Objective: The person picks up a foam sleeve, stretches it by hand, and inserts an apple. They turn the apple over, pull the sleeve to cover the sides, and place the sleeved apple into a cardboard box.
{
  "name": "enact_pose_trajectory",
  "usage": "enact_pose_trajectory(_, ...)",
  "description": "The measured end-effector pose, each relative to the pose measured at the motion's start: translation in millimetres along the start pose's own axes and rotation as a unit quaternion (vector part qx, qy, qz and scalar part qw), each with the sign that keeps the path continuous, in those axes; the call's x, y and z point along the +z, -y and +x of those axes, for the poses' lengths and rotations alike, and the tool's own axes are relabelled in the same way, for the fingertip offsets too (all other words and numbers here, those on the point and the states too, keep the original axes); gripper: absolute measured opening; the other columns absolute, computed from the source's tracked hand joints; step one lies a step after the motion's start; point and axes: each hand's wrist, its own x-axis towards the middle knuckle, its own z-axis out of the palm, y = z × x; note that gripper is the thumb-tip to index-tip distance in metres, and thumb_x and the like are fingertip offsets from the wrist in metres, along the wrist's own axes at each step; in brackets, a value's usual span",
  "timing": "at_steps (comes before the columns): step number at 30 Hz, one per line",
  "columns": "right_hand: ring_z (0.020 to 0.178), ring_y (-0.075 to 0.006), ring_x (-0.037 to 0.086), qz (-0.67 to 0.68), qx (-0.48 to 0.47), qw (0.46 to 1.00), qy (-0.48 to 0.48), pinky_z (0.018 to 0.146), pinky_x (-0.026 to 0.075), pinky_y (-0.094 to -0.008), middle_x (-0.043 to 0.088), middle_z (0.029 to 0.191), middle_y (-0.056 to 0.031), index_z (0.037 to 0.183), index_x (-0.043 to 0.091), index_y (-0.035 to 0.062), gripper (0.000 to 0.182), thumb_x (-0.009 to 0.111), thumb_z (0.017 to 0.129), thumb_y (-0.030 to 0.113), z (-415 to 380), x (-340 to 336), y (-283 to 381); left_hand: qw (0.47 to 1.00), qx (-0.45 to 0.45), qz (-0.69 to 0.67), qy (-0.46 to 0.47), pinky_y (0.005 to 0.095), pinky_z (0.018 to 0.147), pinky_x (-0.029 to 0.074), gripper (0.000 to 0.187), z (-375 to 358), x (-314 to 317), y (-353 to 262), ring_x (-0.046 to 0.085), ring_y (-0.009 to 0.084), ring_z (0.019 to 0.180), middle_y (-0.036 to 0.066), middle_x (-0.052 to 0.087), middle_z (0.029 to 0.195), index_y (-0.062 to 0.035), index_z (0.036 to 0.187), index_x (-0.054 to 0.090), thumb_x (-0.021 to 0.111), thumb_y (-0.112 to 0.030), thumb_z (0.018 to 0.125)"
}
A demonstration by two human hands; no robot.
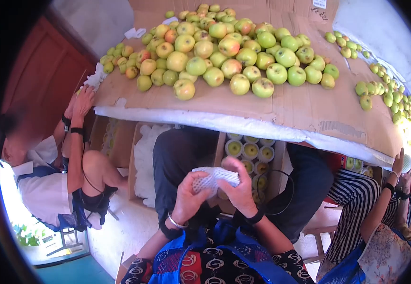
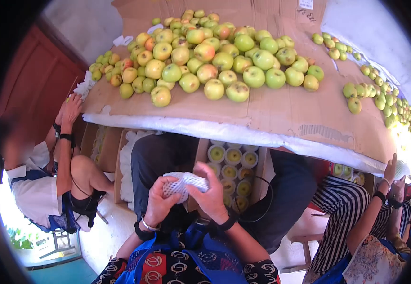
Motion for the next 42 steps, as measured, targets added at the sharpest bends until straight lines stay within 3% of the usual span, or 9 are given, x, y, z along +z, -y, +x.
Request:
enact_pose_trajectory(4, 0.078, -0.0058, 0.055, 0.037, 0.036, 0.998, -0.025, 0.069, 0.046, -0.0212, 0.061, 0.087, -0.0027, 0.102, 0.058, -0.0009, 0.018, 0.059, 0.086, 0.009, 4.7, -2.5, -8.5, 0.996, 0.0, -0.075, 0.045, 0.0255, 0.086, 0.045, 0.034, 1.8, -0.5, 2.1, 0.054, 0.0112, 0.099, 0.004, 0.055, 0.105, -0.0034, 0.108, 0.052, 0.058, 0.011, 0.078)
enact_pose_trajectory(8, 0.079, -0.0057, 0.055, 0.077, 0.066, 0.995, -0.019, 0.069, 0.046, -0.0218, 0.061, 0.088, -0.002, 0.098, 0.058, -0.0008, 0.016, 0.059, 0.086, 0.008, 8.8, -7.1, 3.9, 0.998, 0.008, -0.042, 0.043, 0.025, 0.085, 0.045, 0.032, 0.9, -9.7, 8.5, 0.054, 0.0101, 0.099, 0.004, 0.055, 0.109, -0.0035, 0.107, 0.053, 0.057, 0.01, 0.079)
enact_pose_trajectory(13, 0.073, -0.0106, 0.058, -0.201, -0.081, 0.976, 0.027, 0.065, 0.047, -0.0242, 0.062, 0.082, -0.006, 0.094, 0.059, 0.0005, 0.014, 0.062, 0.082, 0.007, 21.5, -15.0, 36.1, 0.998, -0.009, -0.056, -0.021, 0.0303, 0.091, 0.043, 0.067, -4.3, -1.7, -22.9, 0.053, 0.0185, 0.107, 0.01, 0.056, 0.114, -0.0048, 0.13, 0.036, 0.068, 0.003, 0.072)
enact_pose_trajectory(15, 0.073, -0.0129, 0.059, -0.219, -0.092, 0.968, 0.083, 0.065, 0.047, -0.0253, 0.062, 0.082, -0.0075, 0.093, 0.06, 0.0008, 0.015, 0.063, 0.08, 0.008, 29.0, -13.9, 47.2, 0.917, 0.147, 0.37, -0.013, 0.0351, 0.095, 0.041, 0.091, -0.3, -5.8, -42.9, 0.051, 0.0238, 0.112, 0.013, 0.055, 0.118, -0.006, 0.138, 0.023, 0.077, -0.007, 0.065)
enact_pose_trajectory(18, 0.072, -0.0169, 0.061, -0.234, -0.103, 0.956, 0.146, 0.065, 0.047, -0.0269, 0.061, 0.08, -0.009, 0.092, 0.06, 0.0024, 0.016, 0.065, 0.078, 0.008, 34.0, -9.9, 52.6, 0.952, 0.078, 0.282, 0.094, 0.0359, 0.093, 0.042, 0.096, 13.4, 5.2, -38.9, 0.052, 0.0265, 0.111, 0.014, 0.053, 0.122, -0.0059, 0.138, 0.025, 0.081, -0.014, 0.06)
enact_pose_trajectory(23, 0.069, -0.0183, 0.059, -0.207, -0.126, 0.961, 0.13, 0.065, 0.047, -0.0277, 0.061, 0.081, -0.0079, 0.094, 0.06, 0.0036, 0.019, 0.066, 0.077, 0.011, 71.8, -16.5, 65.9, 0.989, -0.068, 0.05, 0.12, 0.0247, 0.079, 0.048, 0.034, 29.4, -2.6, 6.0, 0.057, 0.0064, 0.089, 0.001, 0.064, 0.1, -0.0025, 0.108, 0.059, 0.068, -0.002, 0.076)
enact_pose_trajectory(28, 0.091, -0.0231, 0.055, -0.374, -0.115, 0.911, -0.133, 0.074, 0.047, -0.0324, 0.054, 0.104, -0.0139, 0.117, 0.05, 0.0054, 0.05, 0.069, 0.073, 0.015, 155.2, -78.4, 71.3, 0.99, -0.068, -0.045, 0.114, 0.0289, 0.084, 0.047, 0.022, 34.7, -23.3, 2.1, 0.06, 0.0148, 0.095, 0.006, 0.063, 0.102, -0.0041, 0.104, 0.058, 0.06, -0.001, 0.082)
enact_pose_trajectory(37, 0.103, -0.0336, 0.051, -0.646, -0.086, 0.754, -0.081, 0.085, 0.044, -0.0408, 0.048, 0.115, -0.0181, 0.126, 0.043, 0.0107, 0.063, 0.07, 0.07, 0.022, 208.9, -69.0, 62.4, 0.971, -0.082, -0.192, 0.119, 0.0376, 0.089, 0.044, 0.022, 48.8, -28.4, 20.6, 0.059, 0.025, 0.101, 0.011, 0.063, 0.099, -0.0046, 0.106, 0.052, 0.057, -0.004, 0.085)
enact_pose_trajectory(42, 0.099, -0.0337, 0.055, -0.6, -0.089, 0.792, -0.068, 0.082, 0.046, -0.0401, 0.05, 0.114, -0.0176, 0.127, 0.043, 0.0098, 0.061, 0.068, 0.071, 0.018, 212.5, -73.8, 51.8, 0.973, -0.102, -0.166, 0.122, 0.0364, 0.088, 0.046, 0.024, 51.9, -22.8, 15.8, 0.061, 0.0227, 0.096, 0.009, 0.063, 0.095, -0.0014, 0.108, 0.054, 0.059, -0.005, 0.084)
